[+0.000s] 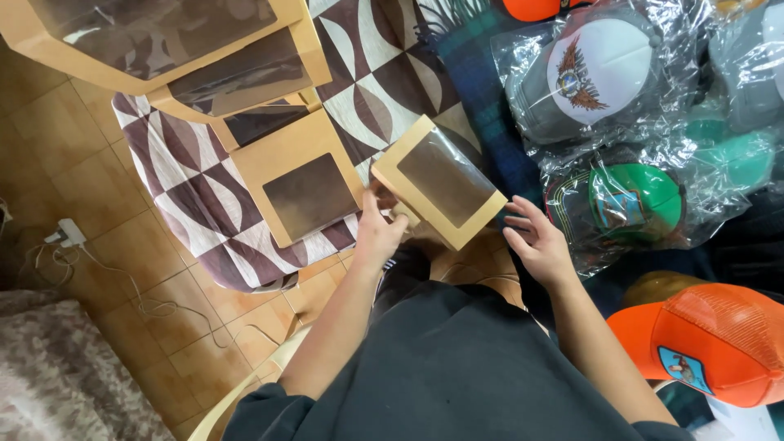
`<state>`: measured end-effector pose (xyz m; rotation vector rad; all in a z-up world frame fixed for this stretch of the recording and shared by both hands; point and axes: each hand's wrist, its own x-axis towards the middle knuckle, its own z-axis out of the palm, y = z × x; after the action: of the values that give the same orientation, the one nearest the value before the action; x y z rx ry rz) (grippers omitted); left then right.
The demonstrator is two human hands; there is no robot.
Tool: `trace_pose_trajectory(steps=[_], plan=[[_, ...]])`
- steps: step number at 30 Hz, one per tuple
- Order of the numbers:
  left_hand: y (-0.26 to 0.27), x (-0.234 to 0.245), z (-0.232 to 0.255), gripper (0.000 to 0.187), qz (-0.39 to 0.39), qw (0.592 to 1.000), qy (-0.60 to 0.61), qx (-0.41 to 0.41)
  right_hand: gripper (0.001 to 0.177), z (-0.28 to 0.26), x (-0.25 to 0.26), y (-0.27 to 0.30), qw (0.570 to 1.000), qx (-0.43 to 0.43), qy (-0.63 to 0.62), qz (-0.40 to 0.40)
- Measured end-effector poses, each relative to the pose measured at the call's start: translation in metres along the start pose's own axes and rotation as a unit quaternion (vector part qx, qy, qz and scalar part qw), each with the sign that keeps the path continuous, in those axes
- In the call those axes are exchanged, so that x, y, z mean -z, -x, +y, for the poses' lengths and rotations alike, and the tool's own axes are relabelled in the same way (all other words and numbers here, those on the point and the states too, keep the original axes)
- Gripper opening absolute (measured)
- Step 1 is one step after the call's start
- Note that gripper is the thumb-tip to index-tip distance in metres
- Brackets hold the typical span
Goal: The person assembles a cardboard box with a clear window, places an orange cap inside, and sets the box on a shelf. They then pick up another orange cap, brush it with a wooden brush, and use a handheld steamer to steam the cap's surface.
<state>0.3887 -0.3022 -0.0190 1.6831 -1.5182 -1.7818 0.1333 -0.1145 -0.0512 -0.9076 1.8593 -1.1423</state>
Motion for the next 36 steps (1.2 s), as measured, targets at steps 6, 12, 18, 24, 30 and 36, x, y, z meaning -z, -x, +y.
trace_pose_trajectory(steps=[6,12,18,24,30,36], plan=[[0.017,0.02,0.066,0.122,-0.063,0.987,-0.145,0.042,0.063,-0.042,-0.021,-0.015,0.997,-0.013,0.071,0.009],[-0.004,0.021,0.062,0.091,-0.039,0.981,-0.187,0.013,0.059,-0.047,-0.023,-0.021,0.996,-0.012,0.089,0.002],[-0.045,0.019,-0.017,0.034,0.089,0.936,-0.167,-0.296,0.044,-0.043,-0.028,-0.022,0.995,-0.092,-0.021,0.02],[-0.015,0.035,0.06,0.068,-0.005,0.988,-0.115,-0.106,0.033,-0.05,-0.042,-0.027,0.969,-0.172,-0.158,0.084],[-0.049,0.014,0.033,0.022,-0.015,0.983,-0.116,-0.142,0.037,-0.065,-0.044,-0.025,0.965,-0.168,-0.174,0.102],[-0.034,0.015,0.028,0.039,-0.016,0.992,-0.045,-0.115,0.03,-0.048,-0.053,-0.042,0.954,-0.178,-0.193,0.143]])
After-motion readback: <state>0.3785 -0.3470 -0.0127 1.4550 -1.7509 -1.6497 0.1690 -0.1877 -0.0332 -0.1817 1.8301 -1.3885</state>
